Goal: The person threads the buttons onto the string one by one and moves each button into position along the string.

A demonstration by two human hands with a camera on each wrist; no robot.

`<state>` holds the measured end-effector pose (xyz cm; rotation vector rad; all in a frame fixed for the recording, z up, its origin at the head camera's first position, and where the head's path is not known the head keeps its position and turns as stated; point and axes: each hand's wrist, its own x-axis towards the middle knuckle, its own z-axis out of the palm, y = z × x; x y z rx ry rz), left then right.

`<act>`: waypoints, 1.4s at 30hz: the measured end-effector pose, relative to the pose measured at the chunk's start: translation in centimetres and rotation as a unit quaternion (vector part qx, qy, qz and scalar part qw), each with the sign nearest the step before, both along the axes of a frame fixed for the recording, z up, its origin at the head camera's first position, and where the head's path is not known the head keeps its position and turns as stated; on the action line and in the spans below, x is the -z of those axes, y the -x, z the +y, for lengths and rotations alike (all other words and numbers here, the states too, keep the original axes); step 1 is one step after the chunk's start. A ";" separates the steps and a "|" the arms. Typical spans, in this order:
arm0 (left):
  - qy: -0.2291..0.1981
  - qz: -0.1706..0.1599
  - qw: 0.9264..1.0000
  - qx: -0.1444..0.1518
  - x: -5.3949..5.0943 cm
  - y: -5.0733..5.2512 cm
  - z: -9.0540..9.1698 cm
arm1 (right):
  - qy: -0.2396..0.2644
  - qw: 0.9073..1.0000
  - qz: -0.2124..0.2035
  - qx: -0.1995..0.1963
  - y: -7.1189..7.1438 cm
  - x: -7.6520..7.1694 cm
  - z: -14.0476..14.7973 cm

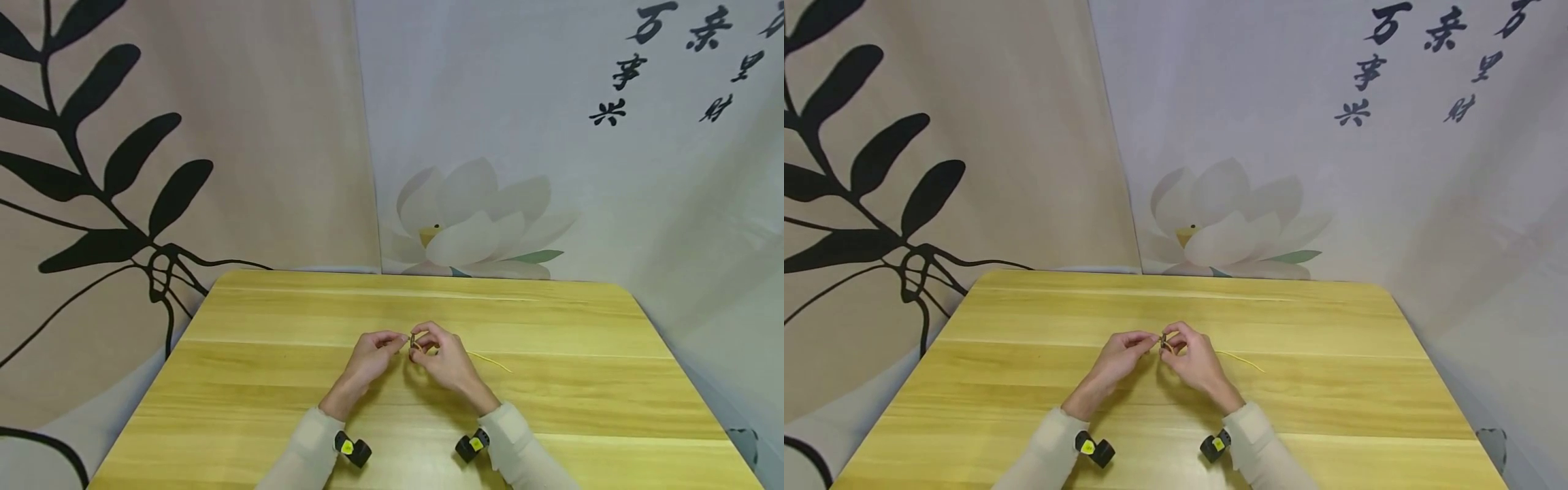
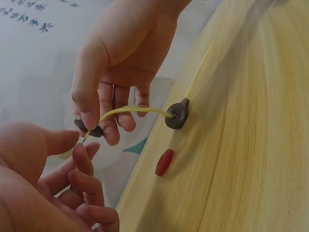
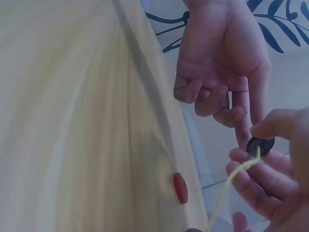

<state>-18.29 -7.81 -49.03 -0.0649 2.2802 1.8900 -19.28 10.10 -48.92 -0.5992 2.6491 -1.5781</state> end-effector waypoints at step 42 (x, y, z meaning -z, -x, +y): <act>-0.014 0.012 1.000 -0.020 -0.5 0.0 0.7 | 0.004 1.000 0.012 -0.007 0.2 -0.2 0.6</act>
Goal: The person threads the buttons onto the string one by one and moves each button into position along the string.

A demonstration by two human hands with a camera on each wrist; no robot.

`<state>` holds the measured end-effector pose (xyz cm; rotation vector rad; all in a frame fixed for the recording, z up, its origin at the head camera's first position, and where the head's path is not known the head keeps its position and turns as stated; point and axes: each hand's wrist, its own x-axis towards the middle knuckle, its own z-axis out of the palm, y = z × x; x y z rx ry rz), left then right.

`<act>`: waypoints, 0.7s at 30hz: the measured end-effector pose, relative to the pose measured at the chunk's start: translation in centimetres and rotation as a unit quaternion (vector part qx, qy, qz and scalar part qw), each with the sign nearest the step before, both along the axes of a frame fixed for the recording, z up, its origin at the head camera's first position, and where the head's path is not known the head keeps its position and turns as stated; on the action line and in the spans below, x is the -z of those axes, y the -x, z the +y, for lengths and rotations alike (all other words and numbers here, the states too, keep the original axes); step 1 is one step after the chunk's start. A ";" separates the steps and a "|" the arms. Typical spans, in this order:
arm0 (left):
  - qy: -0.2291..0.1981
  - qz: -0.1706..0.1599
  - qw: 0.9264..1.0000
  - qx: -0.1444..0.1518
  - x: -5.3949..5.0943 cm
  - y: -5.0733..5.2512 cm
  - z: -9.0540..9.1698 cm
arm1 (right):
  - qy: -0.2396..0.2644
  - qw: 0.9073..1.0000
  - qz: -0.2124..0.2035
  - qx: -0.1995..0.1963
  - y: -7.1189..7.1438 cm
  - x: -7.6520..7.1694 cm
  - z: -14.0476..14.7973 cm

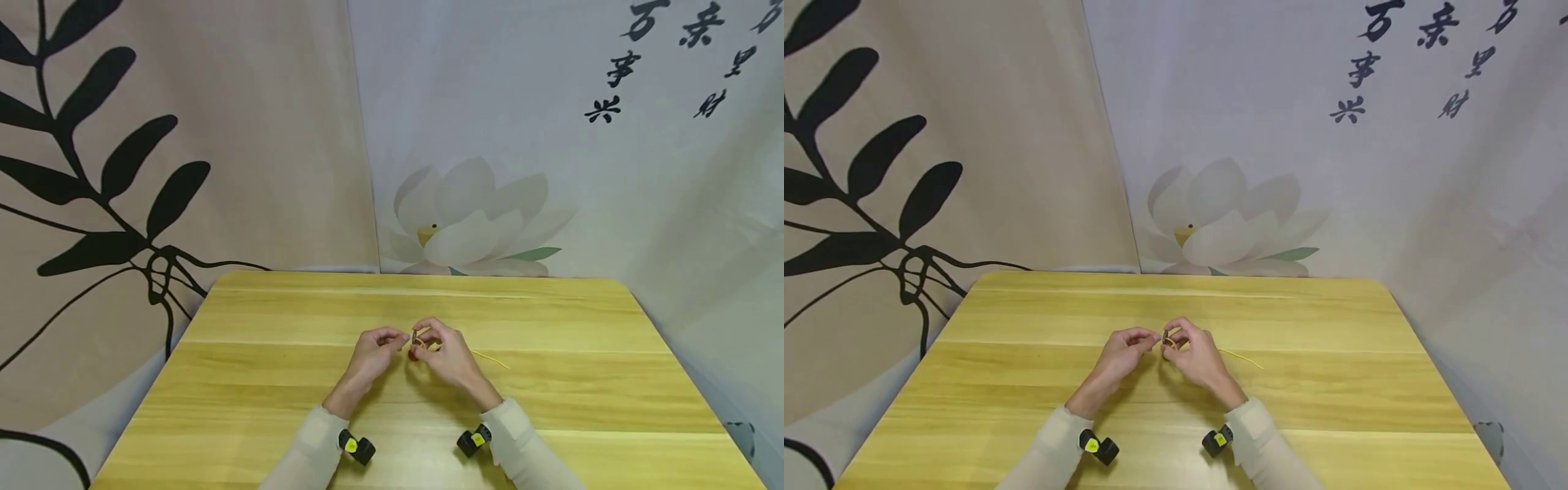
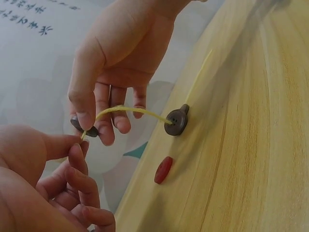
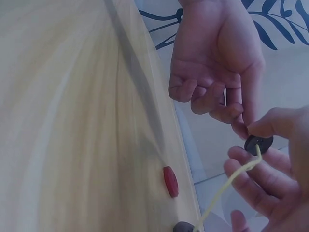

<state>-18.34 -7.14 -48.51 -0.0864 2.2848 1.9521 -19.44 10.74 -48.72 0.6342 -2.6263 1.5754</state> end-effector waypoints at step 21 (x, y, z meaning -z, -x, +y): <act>0.010 -0.001 1.000 0.012 0.0 0.2 -0.4 | -0.006 0.999 -0.031 -0.010 -0.1 -0.6 0.7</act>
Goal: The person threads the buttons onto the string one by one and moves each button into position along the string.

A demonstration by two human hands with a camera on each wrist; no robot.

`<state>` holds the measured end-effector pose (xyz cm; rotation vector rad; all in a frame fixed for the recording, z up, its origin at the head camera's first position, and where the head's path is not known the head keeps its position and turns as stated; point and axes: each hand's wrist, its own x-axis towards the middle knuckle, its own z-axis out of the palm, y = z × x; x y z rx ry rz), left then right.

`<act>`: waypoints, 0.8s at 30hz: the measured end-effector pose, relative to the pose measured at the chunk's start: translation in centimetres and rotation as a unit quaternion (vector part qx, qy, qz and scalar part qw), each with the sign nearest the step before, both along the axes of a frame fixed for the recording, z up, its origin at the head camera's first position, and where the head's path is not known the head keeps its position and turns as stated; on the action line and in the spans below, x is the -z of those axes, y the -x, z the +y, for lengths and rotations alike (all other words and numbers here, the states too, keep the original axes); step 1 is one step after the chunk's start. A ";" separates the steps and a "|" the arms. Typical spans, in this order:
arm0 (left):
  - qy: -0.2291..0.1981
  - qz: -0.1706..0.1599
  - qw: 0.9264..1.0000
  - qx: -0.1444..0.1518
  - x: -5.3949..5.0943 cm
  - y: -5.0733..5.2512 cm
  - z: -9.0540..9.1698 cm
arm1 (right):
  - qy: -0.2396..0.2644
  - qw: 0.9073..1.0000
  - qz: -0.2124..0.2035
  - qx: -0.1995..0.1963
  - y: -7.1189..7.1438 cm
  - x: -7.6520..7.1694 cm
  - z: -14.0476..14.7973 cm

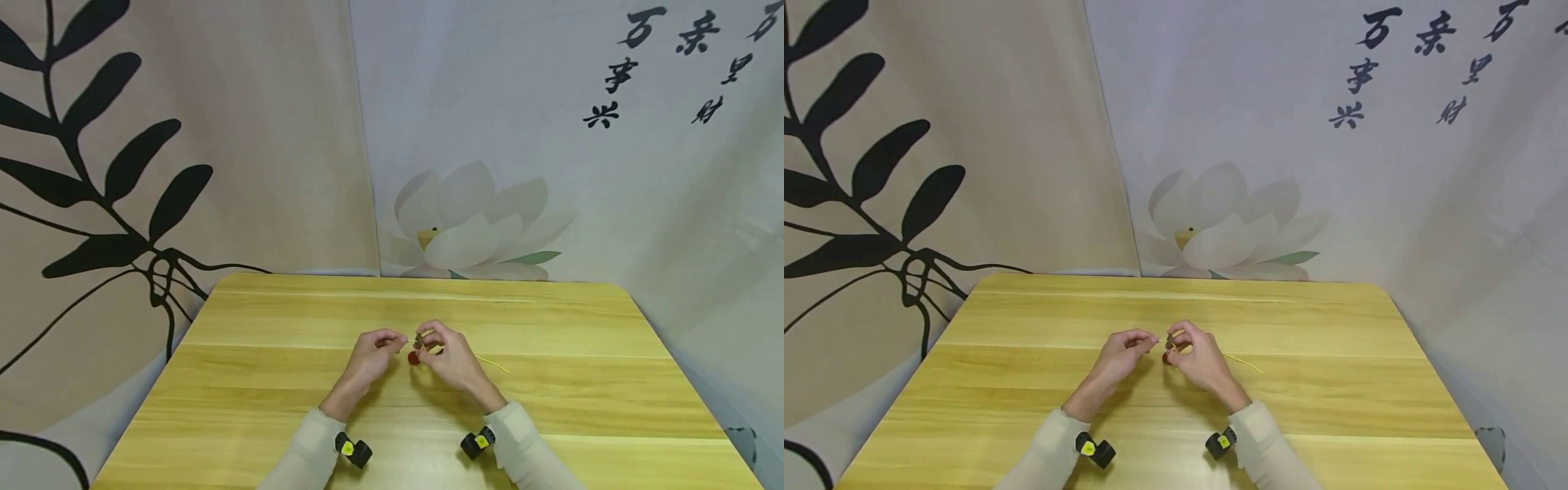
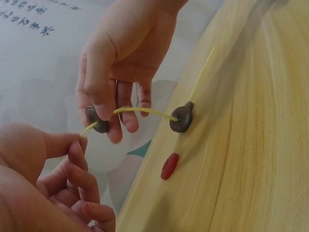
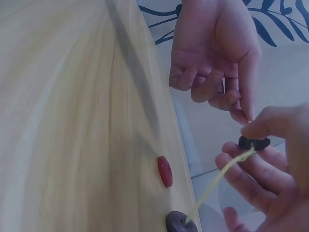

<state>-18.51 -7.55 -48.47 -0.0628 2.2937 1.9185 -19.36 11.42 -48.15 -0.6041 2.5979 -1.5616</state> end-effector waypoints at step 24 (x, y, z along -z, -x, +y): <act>-0.010 0.001 1.000 0.007 -0.1 -0.1 -0.5 | -0.002 1.000 -0.005 -0.021 0.3 0.3 0.3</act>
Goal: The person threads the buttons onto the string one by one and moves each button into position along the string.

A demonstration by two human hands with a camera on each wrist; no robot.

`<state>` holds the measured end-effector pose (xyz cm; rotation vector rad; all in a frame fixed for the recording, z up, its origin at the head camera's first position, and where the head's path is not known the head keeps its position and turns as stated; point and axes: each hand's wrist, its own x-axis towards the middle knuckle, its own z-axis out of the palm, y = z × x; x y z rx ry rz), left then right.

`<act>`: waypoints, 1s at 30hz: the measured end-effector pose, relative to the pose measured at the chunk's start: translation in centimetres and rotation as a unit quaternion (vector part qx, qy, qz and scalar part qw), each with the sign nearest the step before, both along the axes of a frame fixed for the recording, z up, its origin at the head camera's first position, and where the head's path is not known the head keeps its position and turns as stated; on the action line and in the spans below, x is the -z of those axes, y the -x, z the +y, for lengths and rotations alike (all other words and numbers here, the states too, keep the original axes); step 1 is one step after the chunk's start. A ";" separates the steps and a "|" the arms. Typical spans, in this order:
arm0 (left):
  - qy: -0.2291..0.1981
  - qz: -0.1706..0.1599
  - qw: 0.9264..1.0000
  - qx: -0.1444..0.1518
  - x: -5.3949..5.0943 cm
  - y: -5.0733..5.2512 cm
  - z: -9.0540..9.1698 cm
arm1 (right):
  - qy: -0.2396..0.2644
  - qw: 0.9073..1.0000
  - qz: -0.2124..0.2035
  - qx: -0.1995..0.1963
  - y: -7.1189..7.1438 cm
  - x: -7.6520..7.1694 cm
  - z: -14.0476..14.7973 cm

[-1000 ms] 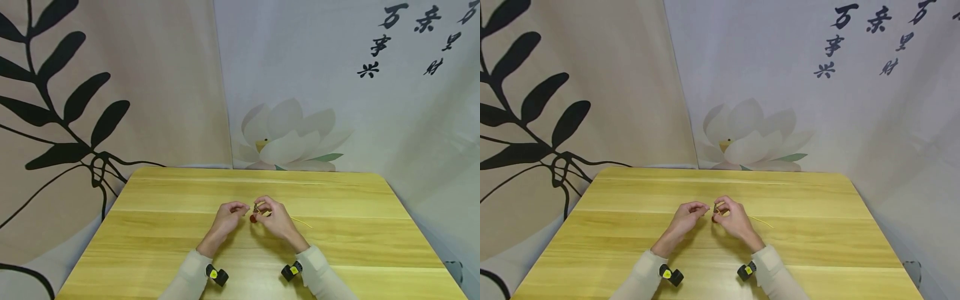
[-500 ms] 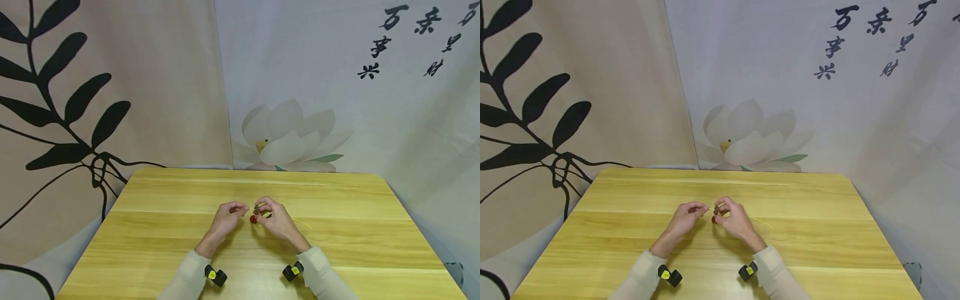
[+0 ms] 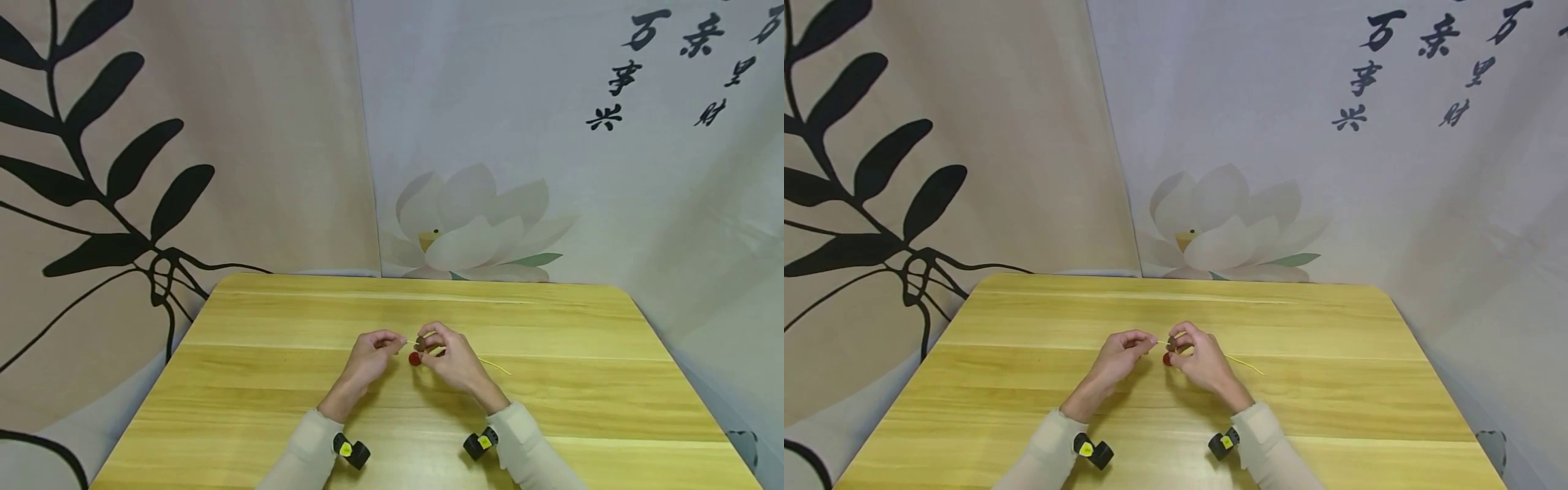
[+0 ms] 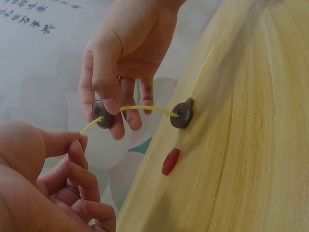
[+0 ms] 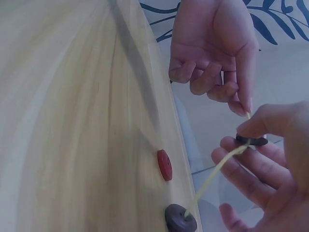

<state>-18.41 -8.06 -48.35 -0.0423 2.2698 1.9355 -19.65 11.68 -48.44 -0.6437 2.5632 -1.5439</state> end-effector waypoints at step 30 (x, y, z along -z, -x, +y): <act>0.006 -0.007 1.000 0.003 0.1 -0.3 0.1 | 0.000 0.999 -0.009 -0.052 0.3 0.9 1.7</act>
